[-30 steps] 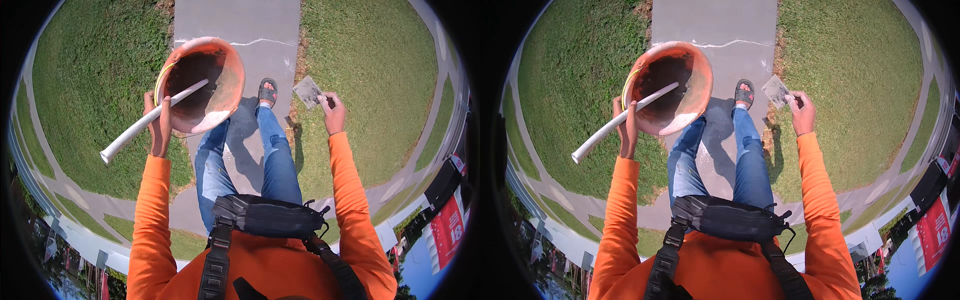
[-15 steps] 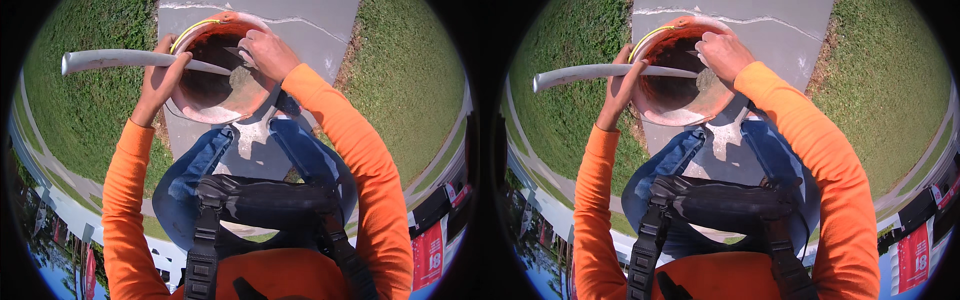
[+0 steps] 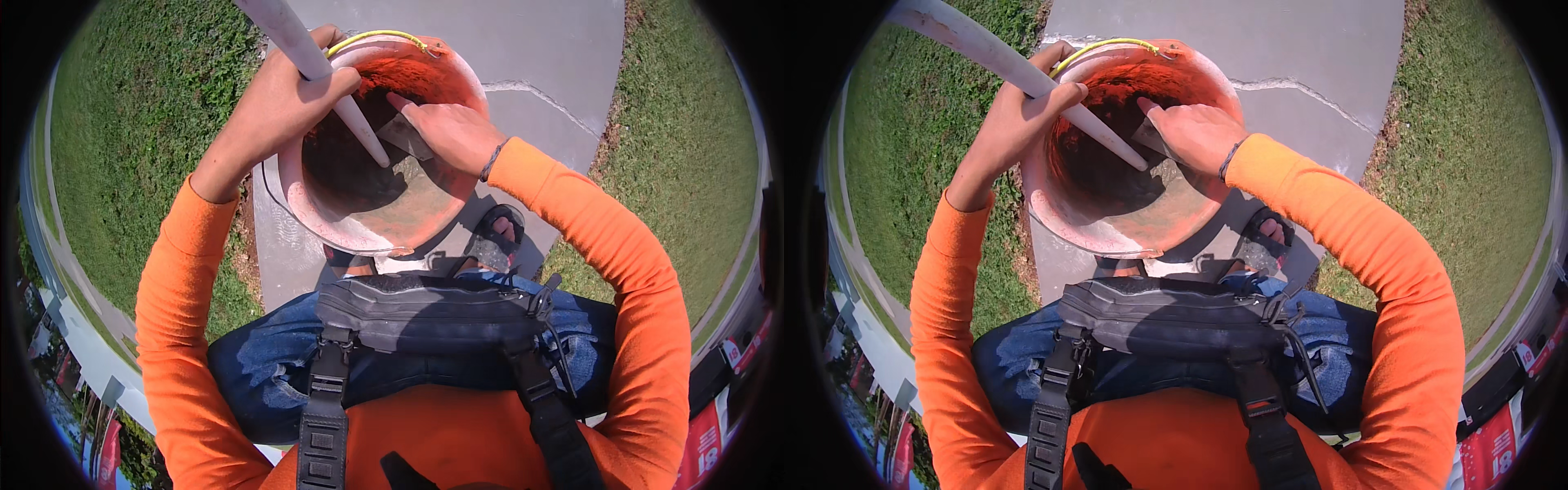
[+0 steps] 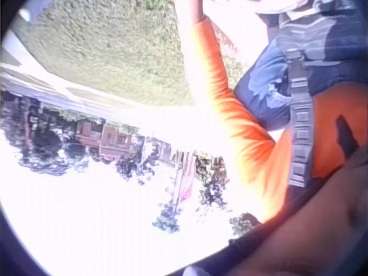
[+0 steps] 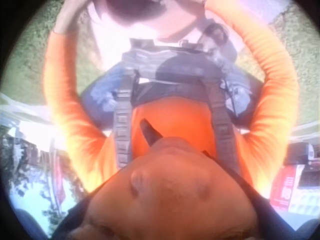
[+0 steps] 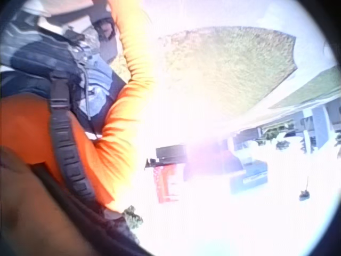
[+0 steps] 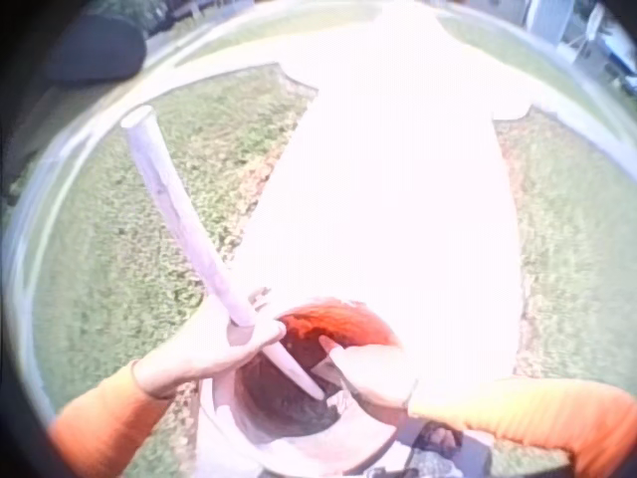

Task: The person mixes a grey material in a bucket using a white pipe and then applies it to a crack in a concrete path using a small rectangular tool.

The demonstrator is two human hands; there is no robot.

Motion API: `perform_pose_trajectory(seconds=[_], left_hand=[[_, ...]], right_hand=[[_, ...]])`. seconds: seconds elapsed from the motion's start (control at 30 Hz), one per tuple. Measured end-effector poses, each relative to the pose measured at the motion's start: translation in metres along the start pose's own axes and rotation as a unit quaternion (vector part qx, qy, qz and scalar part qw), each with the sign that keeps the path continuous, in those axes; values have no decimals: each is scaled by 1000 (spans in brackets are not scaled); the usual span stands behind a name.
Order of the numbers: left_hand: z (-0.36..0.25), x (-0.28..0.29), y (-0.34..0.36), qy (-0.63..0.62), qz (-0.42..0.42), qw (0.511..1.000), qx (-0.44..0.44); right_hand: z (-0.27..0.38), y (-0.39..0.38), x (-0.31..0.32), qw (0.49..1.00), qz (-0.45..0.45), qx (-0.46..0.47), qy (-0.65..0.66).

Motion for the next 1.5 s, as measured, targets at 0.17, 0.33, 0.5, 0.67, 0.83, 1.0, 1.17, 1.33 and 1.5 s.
perform_pose_trajectory(seconds=[0.17,0.33,0.5,0.67,0.83,1.0,1.17,1.33,1.5], left_hand=[[9,-2,31,81,56,995,-11],[15,-5,38,89,-20,995,-38],[13,-17,40,-58,52,997,-25],[5,-8,34,-26,-18,999,-36],[12,-13,42,-97,32,994,-43],[14,-15,42,-91,-35,991,-88],[6,-10,47,-36,-22,998,-36],[3,-13,41,5,26,1000,2],[-12,-13,46,-26,-37,977,-207]], right_hand=[[-1,25,22,997,7,51,-56],[6,36,-1,986,24,83,-142],[1,38,-16,996,67,-9,-54],[-3,40,4,991,93,-91,-31],[-20,37,-7,993,41,-106,26],[2,33,-4,999,21,-36,-8],[0,31,-9,995,-51,68,-58],[0,38,0,1000,10,-4,4],[-26,37,-1,998,-2,-50,24]])
Point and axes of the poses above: each hand's wrist, its own y-axis towards the middle knuckle, its own x-axis out of the back of the hand, z = x × y, the point moved 4 cm from there along y, towards the middle knuckle, and after that the axes turned 9 degrees about y, right-handed, at the moved point
